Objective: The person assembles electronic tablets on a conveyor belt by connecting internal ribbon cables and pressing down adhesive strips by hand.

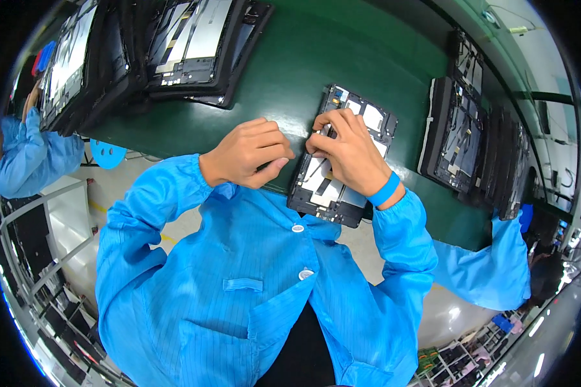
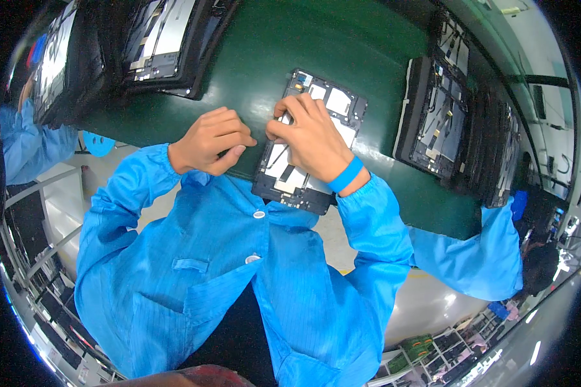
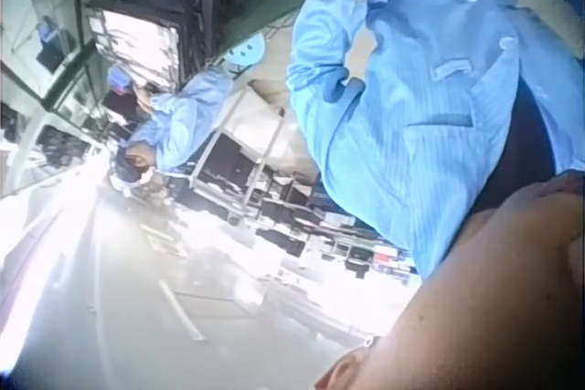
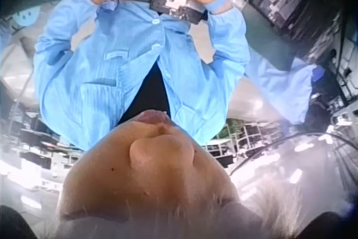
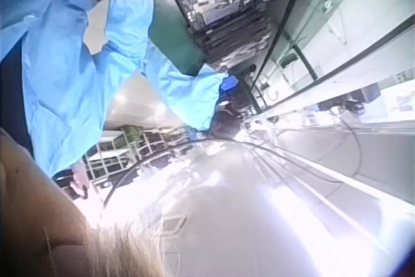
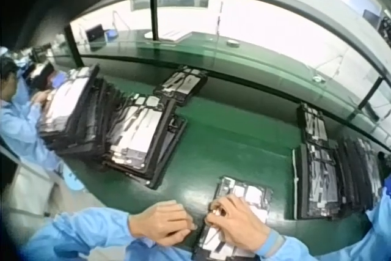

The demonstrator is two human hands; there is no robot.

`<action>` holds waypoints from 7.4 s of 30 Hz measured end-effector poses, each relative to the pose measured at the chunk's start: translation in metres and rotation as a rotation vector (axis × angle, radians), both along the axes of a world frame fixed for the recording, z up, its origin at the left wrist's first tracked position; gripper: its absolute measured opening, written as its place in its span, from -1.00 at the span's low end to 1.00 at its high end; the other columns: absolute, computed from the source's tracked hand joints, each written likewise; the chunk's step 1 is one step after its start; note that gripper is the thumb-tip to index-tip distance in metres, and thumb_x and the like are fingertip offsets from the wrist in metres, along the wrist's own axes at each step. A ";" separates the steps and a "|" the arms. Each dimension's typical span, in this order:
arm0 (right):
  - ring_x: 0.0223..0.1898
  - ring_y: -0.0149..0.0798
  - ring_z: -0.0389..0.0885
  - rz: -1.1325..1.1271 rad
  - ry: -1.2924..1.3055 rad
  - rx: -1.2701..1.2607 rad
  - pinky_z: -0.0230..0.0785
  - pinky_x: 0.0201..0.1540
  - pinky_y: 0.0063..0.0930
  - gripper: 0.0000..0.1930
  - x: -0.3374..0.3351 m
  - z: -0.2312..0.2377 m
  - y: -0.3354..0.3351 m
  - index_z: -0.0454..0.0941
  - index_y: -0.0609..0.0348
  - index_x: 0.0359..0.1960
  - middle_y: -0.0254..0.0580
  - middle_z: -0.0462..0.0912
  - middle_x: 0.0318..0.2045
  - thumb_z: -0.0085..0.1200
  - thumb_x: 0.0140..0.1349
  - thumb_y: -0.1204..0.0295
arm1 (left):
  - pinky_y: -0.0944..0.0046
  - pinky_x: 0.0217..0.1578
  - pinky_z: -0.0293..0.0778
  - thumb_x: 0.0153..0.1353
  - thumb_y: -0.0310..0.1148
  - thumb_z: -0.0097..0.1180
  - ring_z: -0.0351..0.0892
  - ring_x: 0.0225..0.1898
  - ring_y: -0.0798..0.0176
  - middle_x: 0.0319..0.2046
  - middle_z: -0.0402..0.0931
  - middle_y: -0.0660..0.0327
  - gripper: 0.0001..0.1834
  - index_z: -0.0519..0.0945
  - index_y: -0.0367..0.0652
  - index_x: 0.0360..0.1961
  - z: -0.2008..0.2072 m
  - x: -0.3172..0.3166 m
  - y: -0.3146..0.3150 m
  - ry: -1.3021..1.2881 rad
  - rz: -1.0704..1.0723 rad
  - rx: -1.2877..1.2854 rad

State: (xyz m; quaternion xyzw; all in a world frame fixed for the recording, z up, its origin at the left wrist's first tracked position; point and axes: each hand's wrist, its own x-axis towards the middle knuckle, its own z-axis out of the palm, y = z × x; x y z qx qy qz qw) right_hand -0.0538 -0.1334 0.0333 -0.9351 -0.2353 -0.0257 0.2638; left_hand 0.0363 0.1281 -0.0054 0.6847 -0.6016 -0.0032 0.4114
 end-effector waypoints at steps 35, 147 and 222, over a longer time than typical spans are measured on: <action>0.12 -0.12 0.52 0.180 -0.071 -0.341 0.40 0.13 -0.22 -0.88 0.000 0.022 0.002 0.71 0.03 -0.27 -0.24 0.55 -0.06 0.20 0.24 0.33 | 0.00 -0.05 0.67 0.23 -0.22 0.31 0.73 -0.05 -0.02 0.02 0.75 0.05 -0.59 0.79 -0.27 0.01 -0.016 0.013 -0.015 -0.316 -0.329 -0.113; -0.17 0.23 0.67 -0.208 -0.045 0.326 0.53 -0.17 0.01 -0.76 0.024 -0.014 -0.022 0.48 0.23 -0.14 0.03 0.57 -0.23 0.20 0.27 0.77 | 0.08 -0.13 0.78 0.22 -0.30 0.43 0.76 -0.09 -0.05 -0.09 0.72 -0.03 -0.68 0.76 -0.35 -0.13 -0.011 0.080 -0.072 -0.501 -0.612 -0.190; 0.58 0.26 0.22 -0.879 -0.353 0.108 0.06 0.61 0.11 -0.57 0.043 -0.024 -0.068 0.57 0.22 0.32 0.23 0.32 0.55 0.24 0.44 0.52 | -0.29 0.06 0.68 0.31 0.04 0.31 0.70 0.16 -0.24 0.07 0.76 -0.13 -0.43 0.81 -0.25 0.07 0.012 0.133 -0.319 -0.786 0.002 0.622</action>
